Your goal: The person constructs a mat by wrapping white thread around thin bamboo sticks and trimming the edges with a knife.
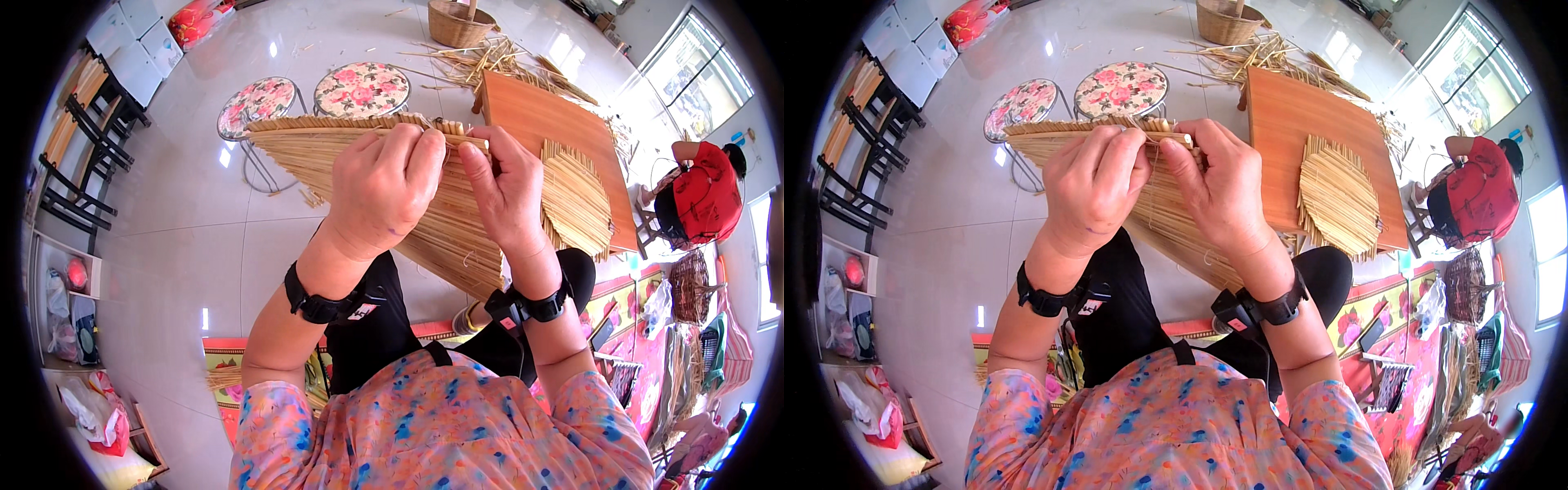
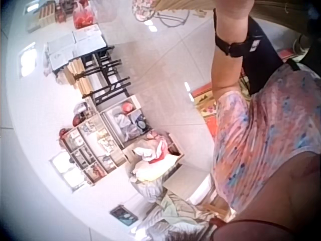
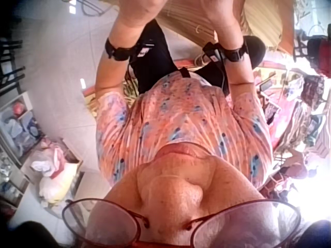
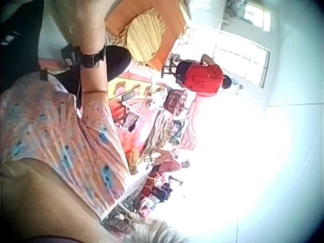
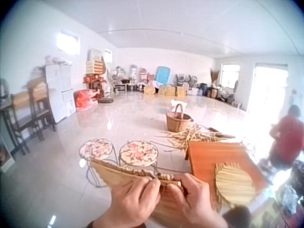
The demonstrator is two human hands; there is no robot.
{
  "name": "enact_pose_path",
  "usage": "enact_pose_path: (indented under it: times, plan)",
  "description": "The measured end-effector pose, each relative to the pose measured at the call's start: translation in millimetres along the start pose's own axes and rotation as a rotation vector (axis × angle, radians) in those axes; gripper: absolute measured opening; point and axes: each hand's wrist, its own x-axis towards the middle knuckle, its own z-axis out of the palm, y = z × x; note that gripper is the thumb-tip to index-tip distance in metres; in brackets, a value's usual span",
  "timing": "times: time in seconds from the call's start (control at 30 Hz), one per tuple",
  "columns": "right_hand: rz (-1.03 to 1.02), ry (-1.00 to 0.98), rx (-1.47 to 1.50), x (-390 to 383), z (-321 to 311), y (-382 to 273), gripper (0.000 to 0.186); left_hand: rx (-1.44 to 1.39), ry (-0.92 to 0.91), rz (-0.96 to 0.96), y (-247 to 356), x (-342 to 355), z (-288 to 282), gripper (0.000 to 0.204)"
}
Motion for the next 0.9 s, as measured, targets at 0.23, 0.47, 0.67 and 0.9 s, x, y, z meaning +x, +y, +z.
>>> enact_pose_path:
  times: [0.23,0.47,0.67,0.9]
  plan:
    - [-0.070,0.071,-0.065,-1.6,3.1,2.5,0.014,-0.249,-0.248,-0.271,6.8,5.9,-13.5,0.016]
    - [-0.061,0.090,-0.143,-0.7,3.8,8.1,0.015,-0.641,-0.318,-0.480,-3.8,4.0,-19.3,0.012]
    - [0.008,0.135,-0.070,4.5,-0.6,17.4,0.018,-0.451,-0.102,-0.591,-29.5,-22.0,-20.5,0.020]
    - [0.051,0.121,-0.103,5.7,-1.6,22.8,0.017,-0.271,-0.127,-0.397,-21.8,-25.9,-5.5,0.023]
